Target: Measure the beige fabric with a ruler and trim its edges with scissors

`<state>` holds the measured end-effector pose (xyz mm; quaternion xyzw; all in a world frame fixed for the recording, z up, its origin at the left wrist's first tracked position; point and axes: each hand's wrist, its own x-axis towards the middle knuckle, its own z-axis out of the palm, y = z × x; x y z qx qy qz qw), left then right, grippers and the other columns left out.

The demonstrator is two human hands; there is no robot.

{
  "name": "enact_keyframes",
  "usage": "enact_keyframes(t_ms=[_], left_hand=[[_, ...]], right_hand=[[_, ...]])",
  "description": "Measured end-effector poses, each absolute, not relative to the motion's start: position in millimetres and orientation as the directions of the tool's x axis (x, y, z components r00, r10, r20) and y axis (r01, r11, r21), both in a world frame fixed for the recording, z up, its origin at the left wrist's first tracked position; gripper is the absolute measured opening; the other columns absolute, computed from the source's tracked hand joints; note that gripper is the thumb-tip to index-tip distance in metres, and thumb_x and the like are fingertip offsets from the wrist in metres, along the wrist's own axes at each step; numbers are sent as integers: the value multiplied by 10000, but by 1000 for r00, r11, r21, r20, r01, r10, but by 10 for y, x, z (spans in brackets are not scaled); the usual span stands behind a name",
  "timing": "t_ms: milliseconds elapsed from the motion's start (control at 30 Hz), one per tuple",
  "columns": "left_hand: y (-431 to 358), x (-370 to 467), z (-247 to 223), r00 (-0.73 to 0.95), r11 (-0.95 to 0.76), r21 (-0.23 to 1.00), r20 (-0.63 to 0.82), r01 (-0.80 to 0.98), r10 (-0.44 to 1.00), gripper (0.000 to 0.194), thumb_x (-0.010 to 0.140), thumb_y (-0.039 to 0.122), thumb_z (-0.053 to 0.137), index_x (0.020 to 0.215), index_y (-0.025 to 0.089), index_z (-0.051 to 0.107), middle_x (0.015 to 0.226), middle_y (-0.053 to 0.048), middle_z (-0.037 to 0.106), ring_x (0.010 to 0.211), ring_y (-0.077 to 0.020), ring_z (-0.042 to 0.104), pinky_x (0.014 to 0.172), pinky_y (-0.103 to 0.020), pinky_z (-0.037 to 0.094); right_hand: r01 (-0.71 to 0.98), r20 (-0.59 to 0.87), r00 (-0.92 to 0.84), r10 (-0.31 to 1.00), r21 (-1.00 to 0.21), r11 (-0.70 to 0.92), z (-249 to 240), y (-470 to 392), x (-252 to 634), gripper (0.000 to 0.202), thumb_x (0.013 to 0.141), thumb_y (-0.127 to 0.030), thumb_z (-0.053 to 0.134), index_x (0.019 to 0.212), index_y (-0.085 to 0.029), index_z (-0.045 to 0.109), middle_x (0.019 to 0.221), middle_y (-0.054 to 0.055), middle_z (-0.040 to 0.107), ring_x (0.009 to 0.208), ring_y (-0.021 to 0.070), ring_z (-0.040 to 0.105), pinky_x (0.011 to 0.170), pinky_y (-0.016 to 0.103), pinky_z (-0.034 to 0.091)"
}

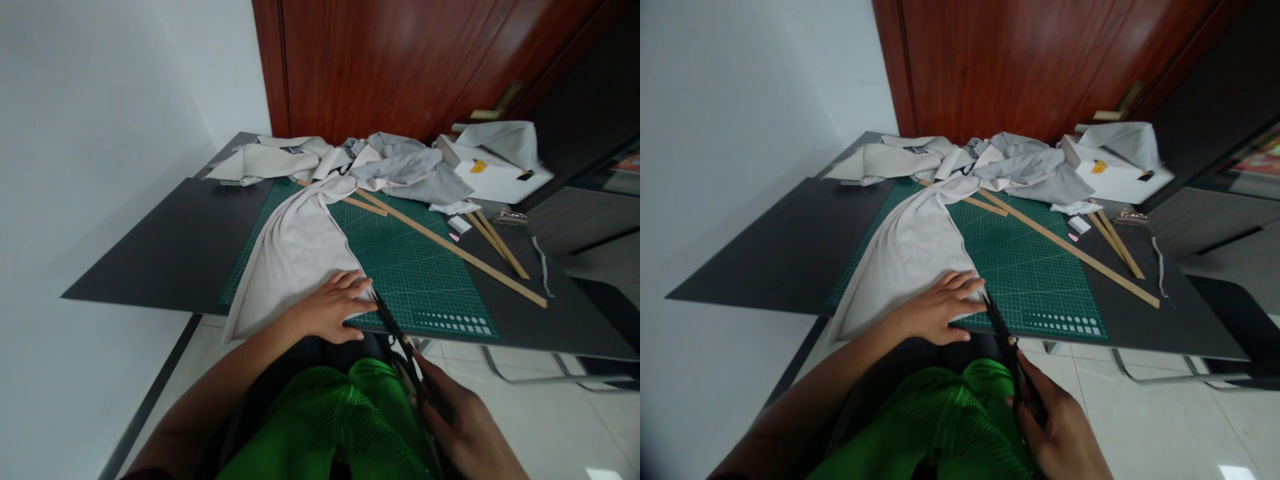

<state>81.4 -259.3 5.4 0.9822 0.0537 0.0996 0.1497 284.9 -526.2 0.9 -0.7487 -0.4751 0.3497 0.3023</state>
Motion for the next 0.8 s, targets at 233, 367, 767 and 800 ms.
enact_keyframes(t_ms=[233,367,767,800], left_hand=[[-2584,815,53,981,-949,305,150,76,126,722,841,525,828,1497,325,605,1712,-126,380,1603,-426,266,1251,-640,270],[-2579,813,47,981,-948,308,148,75,126,708,847,532,821,1491,323,614,1717,-113,376,1609,-418,253,1258,-637,256],[-2553,824,100,989,-931,356,89,80,119,705,871,602,783,1496,317,624,1740,-109,334,1619,-432,234,1288,-633,215],[-2550,825,105,990,-929,361,77,82,118,711,877,622,768,1502,318,619,1745,-109,324,1622,-431,224,1291,-632,207]], right_hand=[[655,-130,294,947,-694,-299,-95,-5314,2830,688,926,-440,627,1564,-186,578,1151,130,830,936,321,790,794,385,633],[669,-153,244,958,-689,-280,-119,-5343,2926,687,938,-367,636,1605,-244,522,1268,115,807,1023,328,792,842,387,636],[759,-100,207,973,-611,-224,-55,-5331,2864,674,942,-320,549,1600,-175,523,1278,134,810,1032,290,812,848,351,653],[775,-105,195,975,-592,-219,-58,-5328,2859,674,949,-321,528,1600,-147,516,1292,144,803,1044,288,811,856,349,655]])
